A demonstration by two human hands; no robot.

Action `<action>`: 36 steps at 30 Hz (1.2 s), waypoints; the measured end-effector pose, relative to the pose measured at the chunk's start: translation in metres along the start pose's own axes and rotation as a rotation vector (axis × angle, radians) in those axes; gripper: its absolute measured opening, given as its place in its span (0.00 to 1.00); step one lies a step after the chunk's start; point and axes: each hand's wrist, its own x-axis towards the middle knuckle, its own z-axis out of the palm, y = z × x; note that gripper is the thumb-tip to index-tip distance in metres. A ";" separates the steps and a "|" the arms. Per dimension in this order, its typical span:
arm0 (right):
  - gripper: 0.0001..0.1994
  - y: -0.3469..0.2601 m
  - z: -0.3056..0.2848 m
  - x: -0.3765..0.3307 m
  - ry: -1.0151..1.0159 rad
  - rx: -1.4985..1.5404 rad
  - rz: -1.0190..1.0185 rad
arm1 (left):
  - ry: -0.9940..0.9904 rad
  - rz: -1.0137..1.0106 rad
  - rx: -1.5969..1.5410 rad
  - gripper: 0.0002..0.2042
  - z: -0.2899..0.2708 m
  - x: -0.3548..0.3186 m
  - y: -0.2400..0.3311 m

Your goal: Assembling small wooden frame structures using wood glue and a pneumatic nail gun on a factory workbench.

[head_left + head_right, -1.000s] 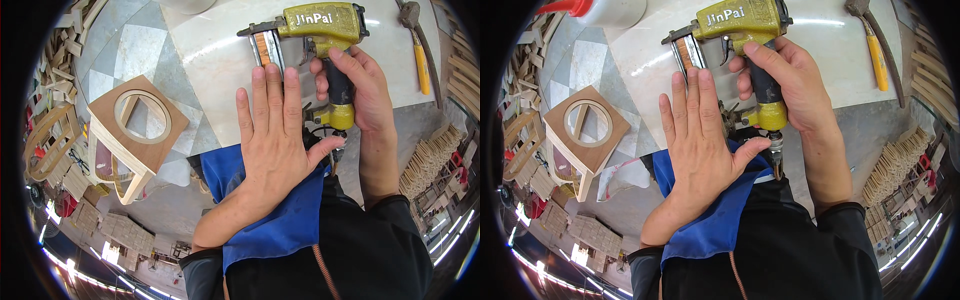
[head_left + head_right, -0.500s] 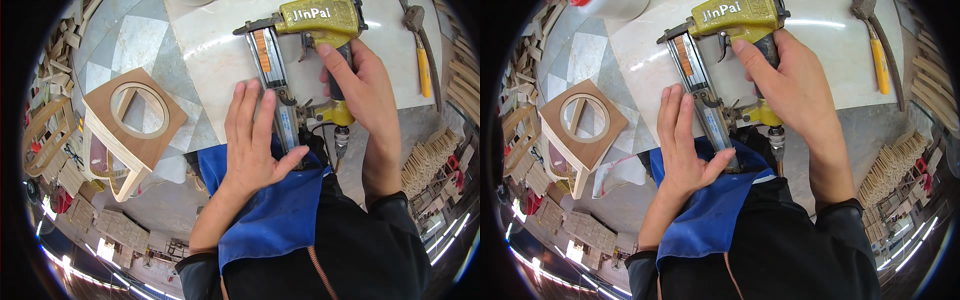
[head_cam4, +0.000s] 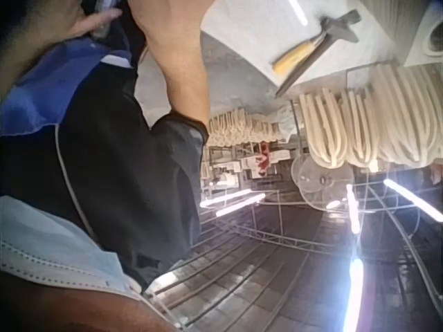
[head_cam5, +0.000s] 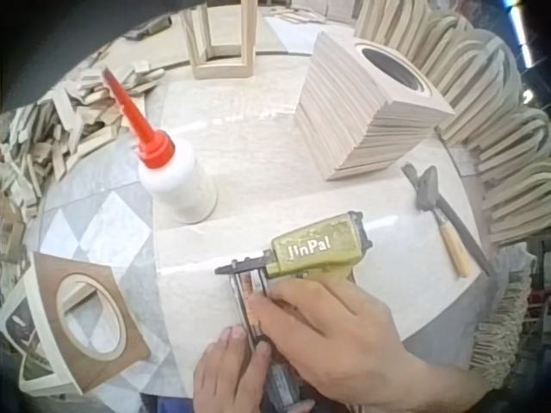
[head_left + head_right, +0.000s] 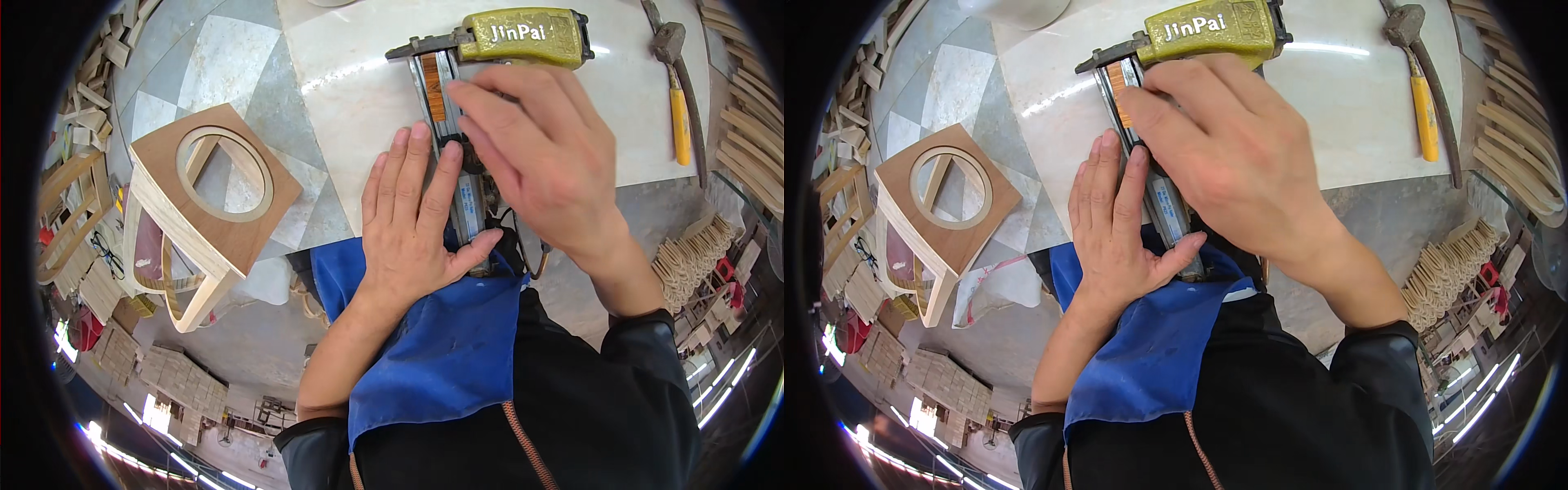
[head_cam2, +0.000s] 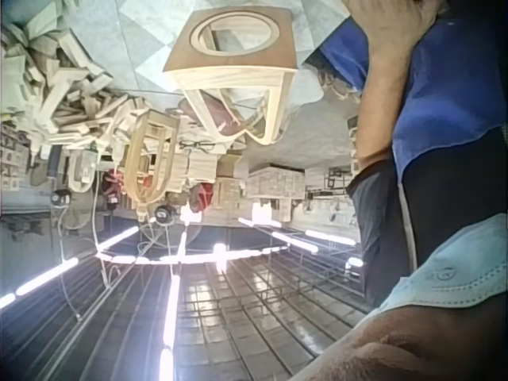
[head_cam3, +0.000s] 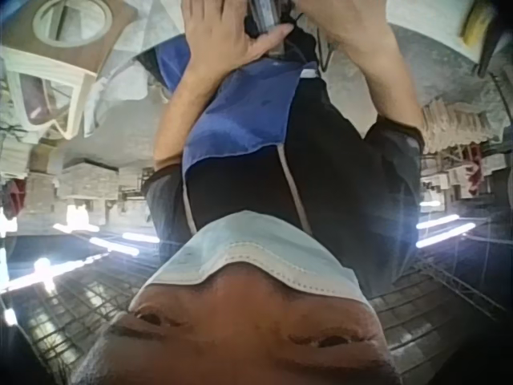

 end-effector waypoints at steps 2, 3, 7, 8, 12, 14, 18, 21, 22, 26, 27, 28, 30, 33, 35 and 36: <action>0.17 0.002 0.007 0.001 -0.015 -0.005 -0.059 | 0.010 -0.004 0.000 0.42 0.000 0.000 0.000; 0.17 0.002 0.009 0.001 -0.028 -0.030 -0.060 | 0.011 -0.002 -0.003 0.42 0.000 -0.001 0.000; 0.17 0.001 0.013 0.004 -0.067 -0.108 -0.065 | 0.014 0.004 -0.013 0.42 0.001 -0.001 -0.002; 0.17 0.000 0.013 0.005 -0.082 -0.118 -0.059 | 0.016 0.016 -0.005 0.43 0.001 0.000 -0.003; 0.17 -0.002 0.011 0.007 -0.129 -0.148 -0.039 | 0.023 0.052 0.014 0.45 0.001 0.000 -0.004; 0.17 0.000 0.009 0.007 -0.148 -0.153 -0.071 | 0.018 0.032 -0.019 0.43 0.000 0.000 -0.003; 0.18 0.004 0.008 0.007 -0.157 -0.143 -0.099 | 0.016 0.023 -0.044 0.42 0.000 0.000 -0.004; 0.19 0.006 0.011 0.007 -0.127 -0.096 -0.090 | 0.030 0.053 -0.018 0.44 0.001 0.000 -0.005; 0.19 0.006 0.012 0.007 -0.128 -0.096 -0.092 | 0.032 0.051 -0.019 0.44 0.001 0.000 -0.004; 0.20 0.007 0.015 0.008 -0.094 -0.141 -0.078 | 0.002 0.014 -0.037 0.40 -0.001 0.000 -0.002; 0.20 0.006 0.014 0.008 -0.095 -0.141 -0.079 | 0.003 0.012 -0.038 0.40 -0.001 -0.001 -0.002; 0.20 0.005 0.013 0.009 -0.125 -0.154 -0.077 | 0.005 0.013 -0.039 0.40 -0.001 -0.001 -0.003; 0.20 0.002 0.009 0.012 -0.185 -0.181 -0.072 | 0.010 0.016 -0.042 0.41 -0.001 -0.001 -0.004; 0.20 0.000 0.004 0.016 -0.227 -0.205 -0.079 | 0.012 0.018 -0.039 0.41 0.000 -0.001 -0.004; 0.20 -0.001 0.001 0.018 -0.256 -0.225 -0.093 | 0.007 0.019 -0.031 0.41 0.001 -0.003 -0.004; 0.20 -0.001 0.000 0.018 -0.270 -0.235 -0.101 | 0.005 0.020 -0.027 0.41 0.001 -0.003 -0.004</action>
